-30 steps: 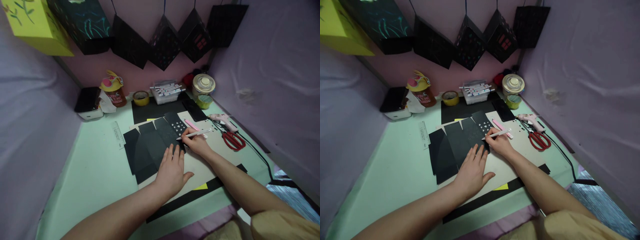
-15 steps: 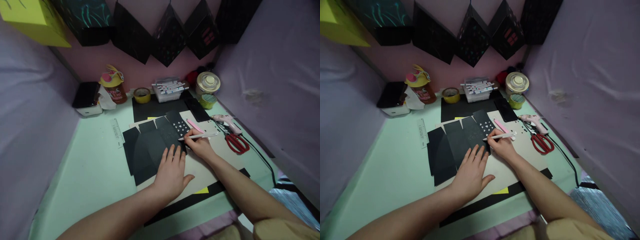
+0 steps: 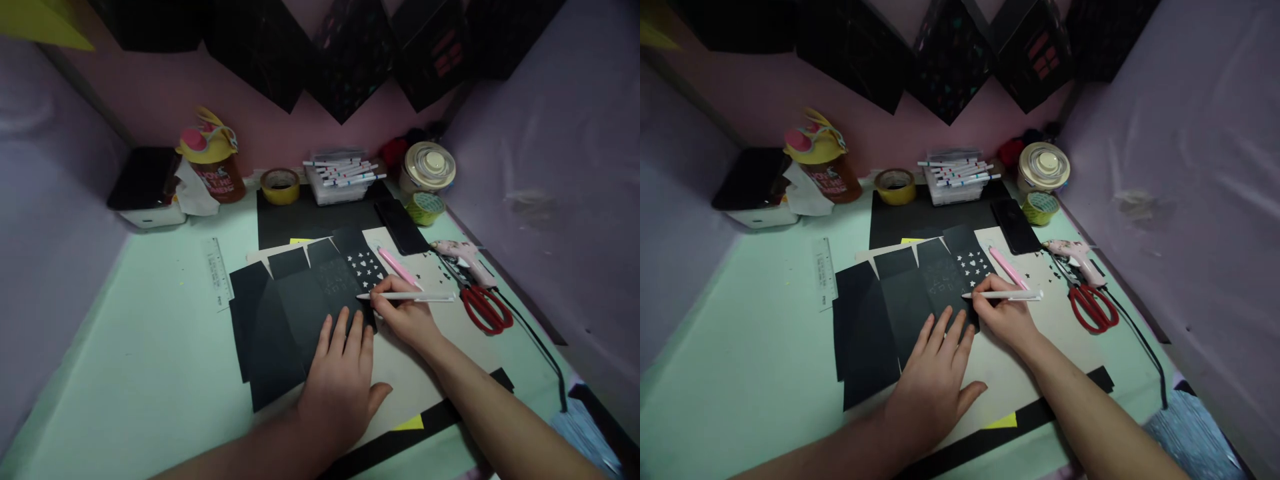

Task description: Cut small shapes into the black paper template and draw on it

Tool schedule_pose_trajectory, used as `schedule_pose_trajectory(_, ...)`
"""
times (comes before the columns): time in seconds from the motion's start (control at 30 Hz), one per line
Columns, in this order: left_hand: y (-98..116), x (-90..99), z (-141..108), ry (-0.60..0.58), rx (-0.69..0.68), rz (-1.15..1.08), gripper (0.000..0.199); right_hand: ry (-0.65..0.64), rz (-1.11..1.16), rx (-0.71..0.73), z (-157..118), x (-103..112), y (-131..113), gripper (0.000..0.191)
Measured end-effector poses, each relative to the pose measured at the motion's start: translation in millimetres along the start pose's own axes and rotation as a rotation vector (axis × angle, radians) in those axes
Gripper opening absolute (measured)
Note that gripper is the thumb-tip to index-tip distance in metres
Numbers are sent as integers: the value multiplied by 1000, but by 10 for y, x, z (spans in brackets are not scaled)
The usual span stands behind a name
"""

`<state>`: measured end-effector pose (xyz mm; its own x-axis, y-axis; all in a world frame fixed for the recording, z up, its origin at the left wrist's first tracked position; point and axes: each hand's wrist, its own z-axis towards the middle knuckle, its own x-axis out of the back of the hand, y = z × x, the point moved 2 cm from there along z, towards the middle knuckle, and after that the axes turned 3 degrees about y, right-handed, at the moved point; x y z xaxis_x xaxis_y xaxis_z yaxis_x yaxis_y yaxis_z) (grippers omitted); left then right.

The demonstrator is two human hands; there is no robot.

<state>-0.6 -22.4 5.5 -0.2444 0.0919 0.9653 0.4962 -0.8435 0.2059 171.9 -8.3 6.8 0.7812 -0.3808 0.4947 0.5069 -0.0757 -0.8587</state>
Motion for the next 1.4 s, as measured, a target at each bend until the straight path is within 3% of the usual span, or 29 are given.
schedule_pose_trajectory(0.43,-20,32,8,17,-26,22,68,-11,-53,37,7,3,-53,12)
schedule_pose_trajectory(0.87,-19,45,19,41,-39,35,66,55,-79,45,8,32,-12,11)
schedule_pose_trajectory(0.93,-18,46,16,40,-38,34,67,93,-46,60,-6,48,-7,10)
schedule_pose_trajectory(1.17,-15,40,6,32,-28,20,68,404,69,215,-87,136,-55,8)
schedule_pose_trajectory(1.4,-18,26,-8,51,-20,20,67,368,67,253,-71,118,-53,10)
